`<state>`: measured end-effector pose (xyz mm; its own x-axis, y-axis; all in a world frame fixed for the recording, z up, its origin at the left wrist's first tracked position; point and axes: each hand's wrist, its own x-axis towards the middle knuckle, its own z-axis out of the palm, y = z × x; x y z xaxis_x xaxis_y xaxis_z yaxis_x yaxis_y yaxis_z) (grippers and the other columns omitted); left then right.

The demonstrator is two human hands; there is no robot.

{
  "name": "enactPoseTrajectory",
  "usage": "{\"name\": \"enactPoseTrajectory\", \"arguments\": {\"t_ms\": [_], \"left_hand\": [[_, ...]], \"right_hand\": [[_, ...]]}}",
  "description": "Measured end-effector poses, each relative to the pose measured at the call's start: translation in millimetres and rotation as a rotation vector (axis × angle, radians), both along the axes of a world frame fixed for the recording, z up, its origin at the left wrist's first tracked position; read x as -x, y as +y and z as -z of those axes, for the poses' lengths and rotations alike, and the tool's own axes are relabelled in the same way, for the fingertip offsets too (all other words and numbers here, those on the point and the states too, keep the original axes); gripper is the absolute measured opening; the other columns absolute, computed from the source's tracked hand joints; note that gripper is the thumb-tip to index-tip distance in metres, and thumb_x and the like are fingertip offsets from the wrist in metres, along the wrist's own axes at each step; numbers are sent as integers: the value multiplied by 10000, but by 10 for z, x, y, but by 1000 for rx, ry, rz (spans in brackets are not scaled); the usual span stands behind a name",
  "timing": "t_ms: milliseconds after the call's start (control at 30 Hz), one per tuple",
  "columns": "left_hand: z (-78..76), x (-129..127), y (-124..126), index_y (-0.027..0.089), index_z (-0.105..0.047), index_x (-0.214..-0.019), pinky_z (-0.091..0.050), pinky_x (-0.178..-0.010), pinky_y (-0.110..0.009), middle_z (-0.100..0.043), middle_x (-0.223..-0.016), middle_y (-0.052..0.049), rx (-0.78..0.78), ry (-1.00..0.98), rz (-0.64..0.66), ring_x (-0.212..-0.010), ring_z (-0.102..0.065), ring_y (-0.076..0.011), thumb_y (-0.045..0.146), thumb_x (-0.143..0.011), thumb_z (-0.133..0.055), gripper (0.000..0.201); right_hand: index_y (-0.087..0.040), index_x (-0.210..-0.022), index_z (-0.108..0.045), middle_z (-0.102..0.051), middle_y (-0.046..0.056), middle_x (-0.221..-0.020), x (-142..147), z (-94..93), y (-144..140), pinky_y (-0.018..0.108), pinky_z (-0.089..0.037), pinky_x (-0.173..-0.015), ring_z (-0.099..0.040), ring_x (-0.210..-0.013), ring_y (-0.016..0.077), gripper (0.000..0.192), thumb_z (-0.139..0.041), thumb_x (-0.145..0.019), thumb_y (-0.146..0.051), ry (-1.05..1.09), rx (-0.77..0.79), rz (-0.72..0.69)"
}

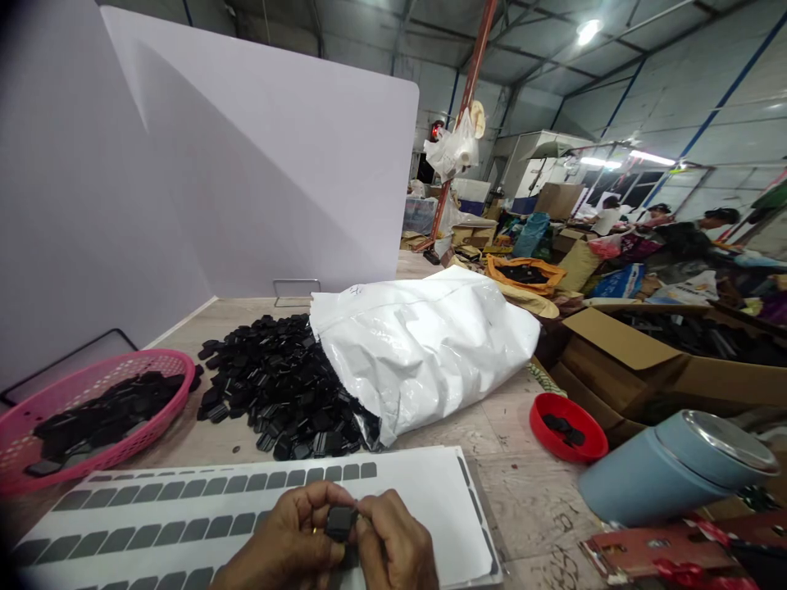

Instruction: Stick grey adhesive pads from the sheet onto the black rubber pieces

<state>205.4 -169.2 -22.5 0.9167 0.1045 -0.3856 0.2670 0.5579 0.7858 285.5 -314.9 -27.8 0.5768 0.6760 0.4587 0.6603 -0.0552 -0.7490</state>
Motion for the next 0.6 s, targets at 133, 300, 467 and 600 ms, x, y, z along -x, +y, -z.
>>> {"name": "enactPoseTrajectory", "arguments": {"t_ms": [133,300,467,600], "left_hand": [[-15,-4,4,143,-583,-878,-312,-330,-161,-668,-614,2,-41,10,10,-347,-518,-84,76,-496,-660,395],[-55,-1,-2,146,-566,-872,-309,-330,-168,-664,-613,7,-44,25,3,-345,-512,-85,89,-484,-659,403],[-76,5,-15,142,-558,-875,-295,-327,-156,-674,-645,2,-18,26,-13,-344,-516,-74,87,-484,-657,407],[-44,-7,6,143,-561,-880,-309,-324,-157,-684,-655,-5,-32,21,17,-349,-526,-83,65,-475,-659,424]], "right_hand": [[-220,-923,-579,-552,8,-736,4,57,-4,228,-416,-577,-566,-652,146,210,-375,-967,-233,-26,36,-9],[-212,-944,-581,-560,19,-760,-12,39,-22,235,-430,-601,-577,-678,154,218,-364,-969,-216,-47,99,-33],[-204,-926,-575,-552,24,-767,-43,-13,-55,244,-434,-613,-579,-683,161,228,-350,-965,-203,-52,188,-80],[-201,-907,-571,-544,25,-755,-46,-66,-50,243,-436,-599,-580,-669,161,236,-343,-963,-186,-82,213,-89]]}}
